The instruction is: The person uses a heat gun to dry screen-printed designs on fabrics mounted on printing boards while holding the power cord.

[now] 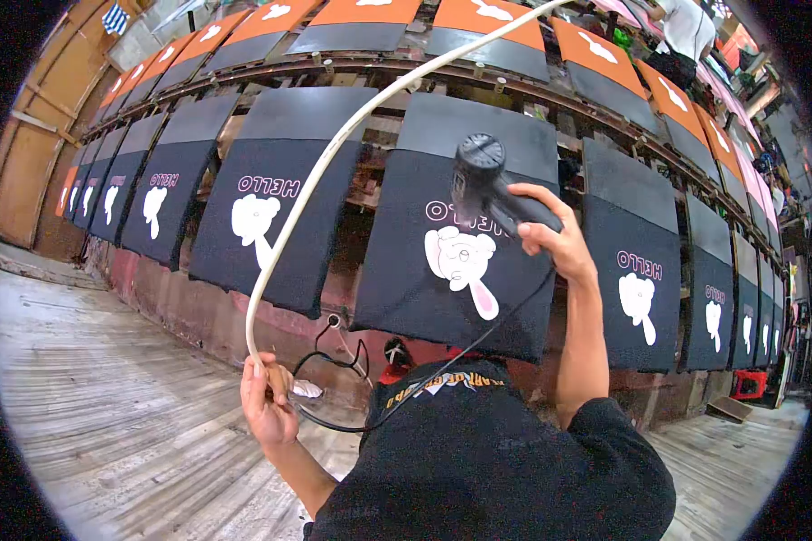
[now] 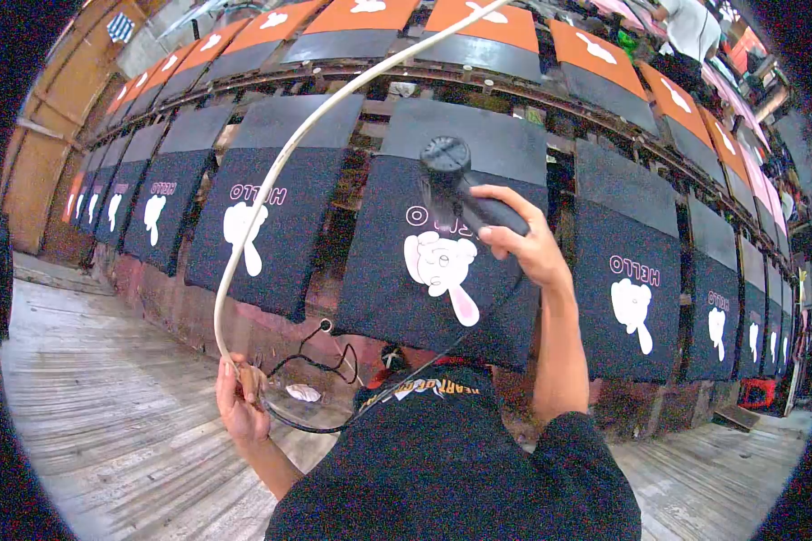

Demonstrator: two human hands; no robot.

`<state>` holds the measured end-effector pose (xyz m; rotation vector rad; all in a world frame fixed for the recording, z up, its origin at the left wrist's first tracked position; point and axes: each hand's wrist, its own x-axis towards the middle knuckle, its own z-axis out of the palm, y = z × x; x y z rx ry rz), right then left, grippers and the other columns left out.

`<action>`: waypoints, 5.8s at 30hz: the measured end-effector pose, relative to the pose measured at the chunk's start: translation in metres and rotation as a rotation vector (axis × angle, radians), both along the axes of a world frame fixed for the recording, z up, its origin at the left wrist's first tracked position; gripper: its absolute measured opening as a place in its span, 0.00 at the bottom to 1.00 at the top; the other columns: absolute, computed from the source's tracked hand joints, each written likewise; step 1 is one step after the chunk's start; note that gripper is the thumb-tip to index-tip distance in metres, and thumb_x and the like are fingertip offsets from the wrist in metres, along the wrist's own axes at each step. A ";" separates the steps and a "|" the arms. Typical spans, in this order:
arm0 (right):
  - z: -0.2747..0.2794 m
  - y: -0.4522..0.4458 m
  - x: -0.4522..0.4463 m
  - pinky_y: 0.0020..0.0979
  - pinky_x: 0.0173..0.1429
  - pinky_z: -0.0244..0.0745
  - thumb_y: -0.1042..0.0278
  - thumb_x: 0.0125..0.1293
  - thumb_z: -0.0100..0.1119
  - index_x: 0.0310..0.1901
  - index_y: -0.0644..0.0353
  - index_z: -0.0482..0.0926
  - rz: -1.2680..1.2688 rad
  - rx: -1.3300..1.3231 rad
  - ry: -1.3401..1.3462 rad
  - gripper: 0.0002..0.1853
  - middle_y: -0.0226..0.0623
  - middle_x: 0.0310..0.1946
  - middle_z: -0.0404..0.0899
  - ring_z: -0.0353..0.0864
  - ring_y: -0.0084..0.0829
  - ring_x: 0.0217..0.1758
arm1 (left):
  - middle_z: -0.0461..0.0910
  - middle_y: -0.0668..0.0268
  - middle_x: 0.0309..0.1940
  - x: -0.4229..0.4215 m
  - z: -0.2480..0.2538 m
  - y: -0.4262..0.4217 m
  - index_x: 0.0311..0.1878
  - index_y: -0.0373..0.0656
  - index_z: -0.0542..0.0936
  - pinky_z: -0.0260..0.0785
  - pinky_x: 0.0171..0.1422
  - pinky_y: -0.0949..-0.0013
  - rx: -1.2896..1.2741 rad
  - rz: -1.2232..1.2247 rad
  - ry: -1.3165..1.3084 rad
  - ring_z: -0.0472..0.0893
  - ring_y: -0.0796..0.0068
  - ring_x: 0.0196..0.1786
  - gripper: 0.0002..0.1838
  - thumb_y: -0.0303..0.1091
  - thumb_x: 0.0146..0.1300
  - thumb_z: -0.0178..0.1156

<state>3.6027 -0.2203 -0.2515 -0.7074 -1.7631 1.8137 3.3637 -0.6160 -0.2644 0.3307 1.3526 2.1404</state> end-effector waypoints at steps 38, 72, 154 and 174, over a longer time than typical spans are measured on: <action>-0.004 0.019 -0.046 0.20 0.30 0.67 0.71 0.61 0.67 0.64 0.59 0.79 0.050 0.014 0.065 0.27 0.24 0.27 0.77 0.72 0.14 0.24 | 0.64 0.74 0.17 0.001 0.004 -0.009 0.51 0.36 0.75 0.54 0.33 0.73 -0.007 0.023 0.030 0.60 0.84 0.22 0.14 0.40 0.80 0.51; 0.016 0.000 0.063 0.21 0.30 0.68 0.69 0.56 0.67 0.65 0.60 0.78 -0.220 0.010 -0.067 0.31 0.26 0.25 0.75 0.72 0.16 0.24 | 0.61 0.76 0.17 -0.010 0.001 0.026 0.54 0.37 0.76 0.55 0.34 0.73 -0.037 -0.120 0.018 0.58 0.84 0.22 0.15 0.39 0.82 0.47; -0.011 -0.159 -0.534 0.19 0.28 0.66 0.73 0.57 0.66 0.63 0.59 0.80 -0.014 -0.064 0.109 0.29 0.24 0.23 0.75 0.71 0.14 0.22 | 0.83 0.65 0.38 -0.455 0.010 -0.147 0.48 0.33 0.84 0.69 0.42 0.75 -0.154 -0.631 -0.049 0.79 0.81 0.36 0.12 0.33 0.69 0.66; -0.006 -0.170 -0.426 0.23 0.27 0.67 0.74 0.57 0.63 0.66 0.62 0.75 -0.436 0.008 0.040 0.31 0.28 0.24 0.73 0.69 0.18 0.20 | 0.83 0.66 0.36 -0.499 0.009 -0.114 0.49 0.34 0.84 0.71 0.41 0.75 -0.150 -0.719 0.005 0.79 0.81 0.35 0.12 0.33 0.69 0.67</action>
